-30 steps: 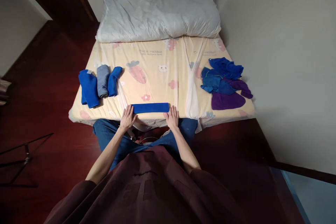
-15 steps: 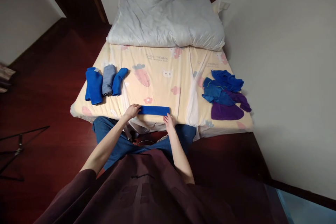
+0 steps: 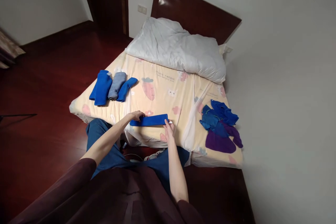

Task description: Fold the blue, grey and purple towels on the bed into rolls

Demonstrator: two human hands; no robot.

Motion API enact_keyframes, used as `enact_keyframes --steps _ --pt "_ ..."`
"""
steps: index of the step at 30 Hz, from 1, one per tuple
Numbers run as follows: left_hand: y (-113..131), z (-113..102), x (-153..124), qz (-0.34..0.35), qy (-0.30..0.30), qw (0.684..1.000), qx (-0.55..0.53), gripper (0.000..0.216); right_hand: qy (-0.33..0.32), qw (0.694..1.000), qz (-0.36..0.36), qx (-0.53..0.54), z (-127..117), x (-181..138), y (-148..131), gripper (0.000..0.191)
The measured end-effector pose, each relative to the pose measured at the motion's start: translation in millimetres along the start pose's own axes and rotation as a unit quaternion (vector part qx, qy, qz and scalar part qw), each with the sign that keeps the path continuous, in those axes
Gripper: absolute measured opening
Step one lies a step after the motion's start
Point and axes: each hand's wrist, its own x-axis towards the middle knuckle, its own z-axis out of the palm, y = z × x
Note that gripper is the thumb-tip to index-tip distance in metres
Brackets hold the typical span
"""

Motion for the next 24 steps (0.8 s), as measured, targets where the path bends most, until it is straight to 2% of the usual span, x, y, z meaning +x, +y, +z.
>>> enact_keyframes --steps 2,4,7,9,12,17,20,24 --pt "-1.0 -0.8 -2.4 0.012 -0.004 1.000 -0.022 0.062 -0.067 0.996 -0.060 -0.026 15.3 1.9 -20.6 0.041" --pt "-4.0 -3.0 -7.5 0.025 -0.011 0.999 -0.044 0.059 -0.106 0.988 -0.095 -0.065 34.4 4.0 -41.2 0.047" --pt "-11.4 -8.7 -18.5 0.033 -0.019 0.997 -0.068 0.046 -0.164 0.968 -0.145 -0.127 68.0 5.2 -69.3 0.050" --pt "-17.8 -12.7 -28.1 0.037 0.000 0.996 -0.079 0.038 -0.208 0.949 -0.177 -0.157 93.0 4.6 -85.6 0.048" --pt "-29.5 -16.5 -46.3 0.042 0.106 0.987 -0.112 0.030 -0.257 0.922 -0.217 -0.190 134.0 4.0 -105.8 0.044" --pt "-56.0 -19.2 -83.5 -0.013 0.318 0.937 -0.146 0.029 -0.326 0.878 -0.267 -0.228 208.2 8.4 -123.5 0.041" --pt "-74.4 -22.1 -101.5 -0.058 0.381 0.908 -0.162 0.028 -0.353 0.854 -0.301 -0.238 248.2 8.5 -123.3 0.038" --pt "-95.1 -30.2 -112.9 -0.087 0.409 0.895 -0.156 0.026 -0.375 0.835 -0.321 -0.244 287.1 2.1 -118.4 0.037"
